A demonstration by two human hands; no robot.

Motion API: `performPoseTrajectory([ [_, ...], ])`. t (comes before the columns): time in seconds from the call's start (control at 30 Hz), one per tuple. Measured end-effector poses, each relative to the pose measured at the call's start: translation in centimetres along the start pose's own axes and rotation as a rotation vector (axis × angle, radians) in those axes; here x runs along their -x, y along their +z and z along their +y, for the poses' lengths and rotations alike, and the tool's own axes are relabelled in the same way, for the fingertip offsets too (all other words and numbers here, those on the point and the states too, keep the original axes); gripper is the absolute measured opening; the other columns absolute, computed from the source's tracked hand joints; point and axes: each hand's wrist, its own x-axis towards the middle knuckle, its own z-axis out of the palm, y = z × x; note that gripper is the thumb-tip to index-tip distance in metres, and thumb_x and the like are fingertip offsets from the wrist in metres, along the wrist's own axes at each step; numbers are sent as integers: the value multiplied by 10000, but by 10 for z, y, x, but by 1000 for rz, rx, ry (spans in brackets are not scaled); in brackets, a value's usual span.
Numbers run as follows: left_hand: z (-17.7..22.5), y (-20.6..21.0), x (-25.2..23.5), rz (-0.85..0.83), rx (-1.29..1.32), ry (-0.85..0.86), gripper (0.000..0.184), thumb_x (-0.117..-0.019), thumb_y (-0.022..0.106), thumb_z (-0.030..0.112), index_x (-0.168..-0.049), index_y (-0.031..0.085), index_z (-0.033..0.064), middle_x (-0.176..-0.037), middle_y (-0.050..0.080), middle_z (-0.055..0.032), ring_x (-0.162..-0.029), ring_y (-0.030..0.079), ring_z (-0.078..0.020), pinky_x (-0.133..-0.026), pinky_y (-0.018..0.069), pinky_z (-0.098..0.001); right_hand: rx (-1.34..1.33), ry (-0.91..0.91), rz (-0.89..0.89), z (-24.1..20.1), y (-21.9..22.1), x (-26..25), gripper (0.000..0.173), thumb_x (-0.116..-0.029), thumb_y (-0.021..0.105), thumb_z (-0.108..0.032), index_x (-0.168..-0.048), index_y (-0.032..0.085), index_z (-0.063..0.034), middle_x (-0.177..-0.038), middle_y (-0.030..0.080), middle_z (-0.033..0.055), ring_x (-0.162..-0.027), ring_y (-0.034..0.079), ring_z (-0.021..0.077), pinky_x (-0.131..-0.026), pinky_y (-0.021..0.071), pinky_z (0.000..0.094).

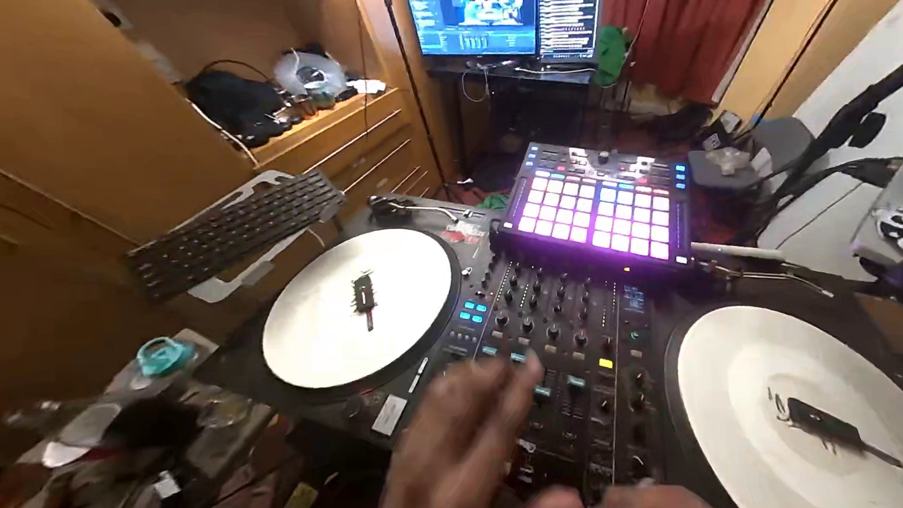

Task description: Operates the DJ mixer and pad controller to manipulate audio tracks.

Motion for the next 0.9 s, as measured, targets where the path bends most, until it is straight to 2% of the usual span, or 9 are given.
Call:
performPoseTrajectory([
  [0.1,0,37,28,61,295,-13,279,-957,724,318,-1072,789,73,-980,752,-136,-941,699,-233,-858,573,-371,229,381,323,39,-12,32,415,-1018,602,-402,-1320,689,-131,-1368,655,131,-1289,603,322,-1070,494,518],
  [0.2,-36,38,4,111,191,-95,220,-965,700,272,-1006,799,81,-973,759,-83,-935,721,-186,-842,606,-361,489,631,512,88,-16,46,553,-1030,519,-487,-1441,594,-124,-1496,555,157,-1364,547,368,-1099,427,638],
  [0.3,-87,41,-71,15,-70,-80,234,-981,656,295,-1017,785,103,-939,747,-82,-855,726,-239,-773,610,-467,388,151,598,37,-5,9,386,-1048,563,-372,-1327,668,-126,-1345,680,72,-1306,604,189,-1202,351,496],
  [0.37,-104,37,-112,-303,-222,-119,278,-1012,635,255,-1176,737,55,-1124,734,-162,-1076,698,-346,-957,544,-556,139,-114,402,-12,4,-11,350,-1051,570,-339,-1336,680,-170,-1314,702,60,-1279,627,186,-1241,299,518],
  [0.43,-86,27,-116,-518,-283,-128,268,-999,654,303,-1137,748,93,-1096,731,-140,-1075,686,-346,-937,543,-571,130,9,276,-17,9,-5,434,-1055,519,-432,-1383,651,-179,-1371,672,65,-1313,608,233,-1218,271,625],
  [0.53,-27,40,-43,-120,9,52,331,-996,618,420,-906,770,140,-848,732,-43,-828,724,-203,-748,607,-432,330,423,504,36,8,41,483,-1032,556,-431,-1368,656,-100,-1408,629,170,-1340,565,381,-1138,321,693],
  [0.63,-4,65,-4,26,263,8,297,-981,679,366,-904,785,99,-832,740,-39,-797,710,-145,-725,603,-331,358,709,713,67,18,87,498,-1008,608,-385,-1353,646,-27,-1407,589,256,-1268,569,450,-1080,416,614],
  [0.8,-65,78,-79,-156,18,-74,242,-990,657,318,-1019,785,114,-941,747,-70,-893,727,-228,-829,602,-477,493,588,834,77,20,52,501,-1039,516,-481,-1349,661,-115,-1449,583,189,-1375,538,354,-1186,278,674],
  [0.9,-94,84,-148,-398,-158,-44,243,-1010,637,261,-1108,755,72,-1114,727,-158,-1114,678,-345,-994,526,-559,573,525,768,101,-36,5,476,-1046,462,-498,-1298,712,-181,-1404,643,61,-1322,592,270,-1137,397,617],
])
